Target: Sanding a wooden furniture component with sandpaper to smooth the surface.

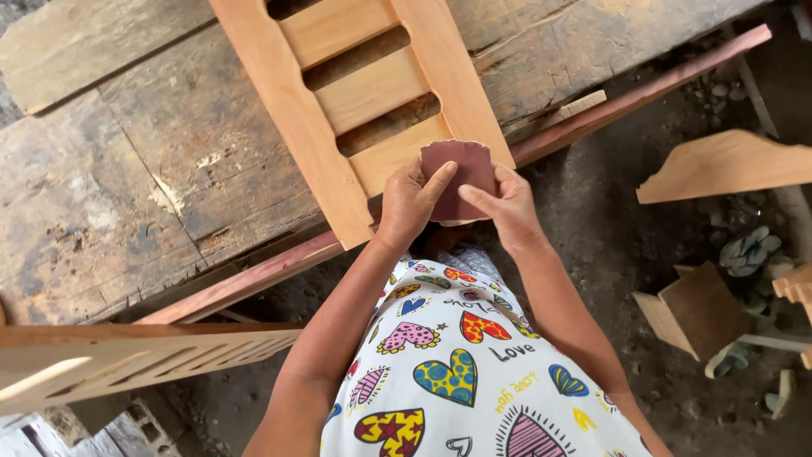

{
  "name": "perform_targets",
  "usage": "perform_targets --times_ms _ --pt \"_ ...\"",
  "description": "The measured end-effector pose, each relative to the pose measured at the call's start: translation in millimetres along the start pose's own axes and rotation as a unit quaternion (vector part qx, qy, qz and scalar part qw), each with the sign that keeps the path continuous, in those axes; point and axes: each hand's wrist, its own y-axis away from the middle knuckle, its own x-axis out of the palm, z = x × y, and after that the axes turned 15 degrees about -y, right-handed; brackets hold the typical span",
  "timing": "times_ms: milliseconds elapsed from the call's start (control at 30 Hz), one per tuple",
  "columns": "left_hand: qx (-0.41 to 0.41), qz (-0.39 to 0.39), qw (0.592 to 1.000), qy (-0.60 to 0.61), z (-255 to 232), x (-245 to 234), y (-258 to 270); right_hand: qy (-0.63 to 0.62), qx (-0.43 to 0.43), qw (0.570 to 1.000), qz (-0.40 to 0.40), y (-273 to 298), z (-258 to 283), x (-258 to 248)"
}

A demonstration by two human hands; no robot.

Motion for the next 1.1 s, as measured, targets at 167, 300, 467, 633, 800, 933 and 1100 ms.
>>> perform_targets --times_ms 167,300,467,633,800,933,1100 --pt "0.143 -0.182 0.944 -0.234 6.0 -23.8 -3.5 0.399 -0.26 0.879 -0.029 -38.4 23.7 -59.0" --pt "0.117 -0.269 0.903 -0.315 21.0 -46.3 -5.3 0.487 -0.399 0.777 0.009 -67.4 35.7 -58.4" --pt "0.016 -0.335 0.826 -0.452 65.6 -44.8 -0.2 0.558 -0.421 0.707 0.111 -90.0 4.4 -70.2" --pt "-0.029 -0.325 0.829 -0.455 66.1 -25.2 34.5 0.598 -0.37 0.684 0.197 -75.8 -9.2 -58.6" --pt "-0.041 -0.295 0.815 -0.496 88.9 1.6 50.8 0.672 -0.371 0.602 0.217 -92.5 -17.3 -64.4" --pt "-0.024 -0.285 0.781 -0.555 98.4 13.8 52.1 0.693 -0.309 0.605 0.24 -127.3 -6.0 -41.9" --pt "-0.041 -0.294 0.765 -0.572 100.6 13.8 50.0 0.683 -0.259 0.629 0.264 -200.4 4.8 5.3"
